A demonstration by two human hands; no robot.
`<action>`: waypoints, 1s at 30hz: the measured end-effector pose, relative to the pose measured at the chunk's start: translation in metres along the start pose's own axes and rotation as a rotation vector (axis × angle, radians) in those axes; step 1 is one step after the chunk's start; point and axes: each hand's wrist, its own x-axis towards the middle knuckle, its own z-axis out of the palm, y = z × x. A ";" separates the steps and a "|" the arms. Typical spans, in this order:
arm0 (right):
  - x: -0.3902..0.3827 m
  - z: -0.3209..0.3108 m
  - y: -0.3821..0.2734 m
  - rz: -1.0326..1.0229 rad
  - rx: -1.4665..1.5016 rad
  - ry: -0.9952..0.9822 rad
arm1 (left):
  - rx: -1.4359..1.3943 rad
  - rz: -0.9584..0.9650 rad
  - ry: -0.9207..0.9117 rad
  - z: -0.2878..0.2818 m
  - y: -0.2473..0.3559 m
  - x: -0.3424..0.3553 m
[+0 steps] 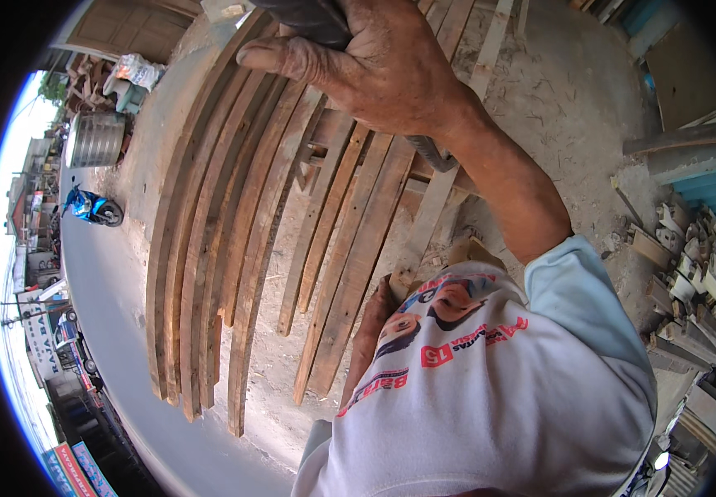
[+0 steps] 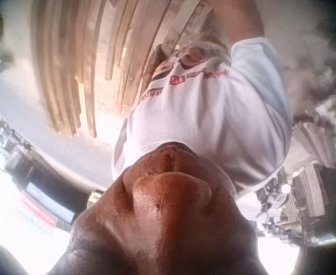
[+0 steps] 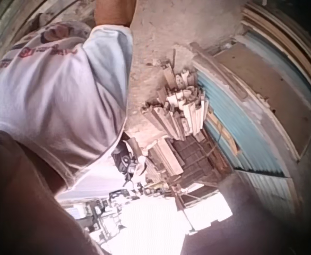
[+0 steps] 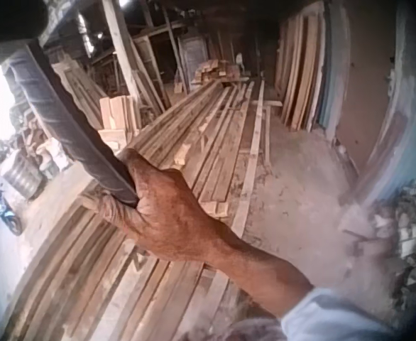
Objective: The person uses a long metal rod as a lever to bend and shape a small piece of wood against a wooden plank. They repeatedly apply pressure to curve the wood, adjusting its position and the leverage point throughout the process.
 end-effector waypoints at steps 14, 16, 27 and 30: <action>-0.064 0.078 -0.058 -0.026 -0.033 -0.269 | -0.480 0.842 0.784 -0.242 0.235 -0.096; -0.070 0.083 -0.053 -0.035 -0.052 -0.280 | -0.459 1.124 0.870 -0.261 0.299 -0.100; -0.157 -0.054 0.201 0.643 -0.983 -0.266 | -0.998 1.407 0.674 -0.262 0.302 -0.115; -0.189 -0.080 0.238 0.944 -1.119 -0.585 | -0.910 1.381 0.424 -0.267 0.296 -0.126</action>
